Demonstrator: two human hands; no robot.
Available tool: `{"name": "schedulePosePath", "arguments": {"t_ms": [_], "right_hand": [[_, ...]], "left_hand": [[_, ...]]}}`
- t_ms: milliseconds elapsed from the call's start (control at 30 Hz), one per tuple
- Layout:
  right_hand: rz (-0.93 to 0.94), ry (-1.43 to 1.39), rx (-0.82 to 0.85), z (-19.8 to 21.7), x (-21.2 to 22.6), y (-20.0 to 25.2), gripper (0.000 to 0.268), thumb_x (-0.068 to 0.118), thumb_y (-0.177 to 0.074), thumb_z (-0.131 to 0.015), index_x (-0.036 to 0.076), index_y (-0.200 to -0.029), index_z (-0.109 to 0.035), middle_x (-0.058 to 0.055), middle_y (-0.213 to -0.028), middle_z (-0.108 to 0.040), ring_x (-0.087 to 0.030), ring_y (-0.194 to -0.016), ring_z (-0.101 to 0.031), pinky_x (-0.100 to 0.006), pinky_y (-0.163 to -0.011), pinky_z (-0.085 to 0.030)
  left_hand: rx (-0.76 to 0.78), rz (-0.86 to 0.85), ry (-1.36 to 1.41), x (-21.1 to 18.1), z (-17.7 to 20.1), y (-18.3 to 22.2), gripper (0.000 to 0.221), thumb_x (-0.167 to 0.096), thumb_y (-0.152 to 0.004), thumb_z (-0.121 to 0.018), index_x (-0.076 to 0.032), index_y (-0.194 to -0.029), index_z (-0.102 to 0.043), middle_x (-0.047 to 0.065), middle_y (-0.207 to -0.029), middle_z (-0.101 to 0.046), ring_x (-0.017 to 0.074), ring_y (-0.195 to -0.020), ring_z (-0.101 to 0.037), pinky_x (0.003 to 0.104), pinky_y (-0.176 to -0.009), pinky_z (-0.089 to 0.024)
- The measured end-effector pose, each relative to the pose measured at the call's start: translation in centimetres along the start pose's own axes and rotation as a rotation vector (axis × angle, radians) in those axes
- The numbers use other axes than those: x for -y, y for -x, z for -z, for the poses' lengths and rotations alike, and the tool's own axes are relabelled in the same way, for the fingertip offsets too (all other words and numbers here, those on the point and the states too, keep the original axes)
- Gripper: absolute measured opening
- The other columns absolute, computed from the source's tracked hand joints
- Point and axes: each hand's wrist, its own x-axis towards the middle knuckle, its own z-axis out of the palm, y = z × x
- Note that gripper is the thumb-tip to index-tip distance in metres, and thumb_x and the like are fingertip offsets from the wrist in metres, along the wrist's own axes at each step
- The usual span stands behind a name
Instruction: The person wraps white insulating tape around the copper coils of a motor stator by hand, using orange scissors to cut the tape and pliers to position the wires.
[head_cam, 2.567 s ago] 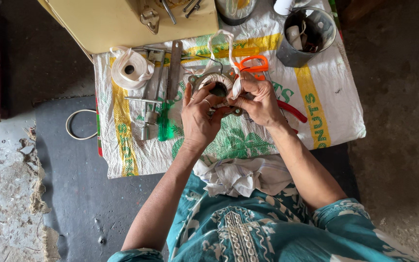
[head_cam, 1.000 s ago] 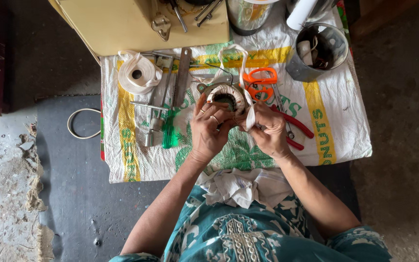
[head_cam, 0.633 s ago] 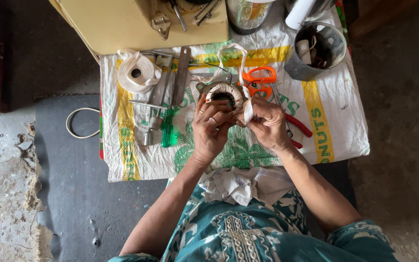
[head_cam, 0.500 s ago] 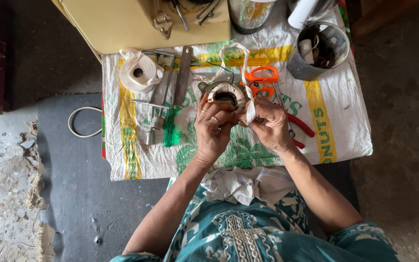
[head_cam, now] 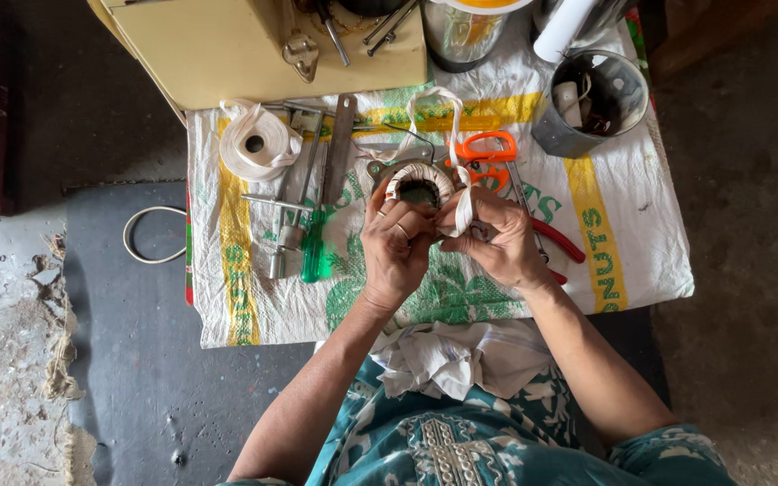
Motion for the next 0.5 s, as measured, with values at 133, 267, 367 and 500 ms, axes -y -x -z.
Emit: {"name": "schedulePosePath", "arguments": {"t_ms": [133,267,367,500], "right_hand": [[0.112,0.194,0.017,0.5,-0.7,-0.3,0.023,-0.008,-0.076,-0.079,0.002,-0.095,-0.072,-0.005,-0.102,-0.070,-0.015,-0.098,-0.068,-0.030,-0.086,-0.056],[0.143,0.192,0.067,1.8,-1.8,-1.2,0.015,-0.009,-0.084,-0.077,0.002,-0.093,-0.073,-0.004,-0.098,-0.070,-0.014,-0.090,-0.068,-0.026,-0.081,-0.057],[0.071,0.232,0.031,1.5,-1.9,-0.3,0.015,-0.012,-0.085,-0.072,0.002,-0.085,-0.066,-0.001,-0.090,-0.067,-0.012,-0.085,-0.067,-0.025,-0.077,-0.053],[0.059,0.104,0.041,1.1,-1.3,-0.7,0.014,-0.003,-0.085,-0.082,0.001,-0.086,-0.069,-0.002,-0.090,-0.068,-0.010,-0.085,-0.065,-0.026,-0.075,-0.054]], "left_hand": [[-0.020,-0.007,-0.007,0.1,-0.6,0.3,0.015,0.000,-0.076,-0.075,-0.008,-0.078,-0.062,0.003,-0.091,-0.071,0.0255,-0.092,-0.070,0.055,-0.123,-0.037],[-0.001,-0.029,-0.024,0.6,-0.3,0.0,0.014,0.001,-0.079,-0.074,-0.008,-0.081,-0.064,0.004,-0.091,-0.070,0.0263,-0.089,-0.067,0.053,-0.122,-0.042],[-0.002,-0.038,-0.029,-0.1,-0.1,0.2,0.015,-0.001,-0.077,-0.075,-0.009,-0.078,-0.061,0.003,-0.090,-0.071,0.0262,-0.087,-0.069,0.055,-0.121,-0.039],[0.012,-0.012,-0.048,-0.1,0.1,-0.4,0.014,0.000,-0.079,-0.073,-0.010,-0.081,-0.062,0.003,-0.085,-0.070,0.0258,-0.083,-0.070,0.054,-0.121,-0.039]]}}
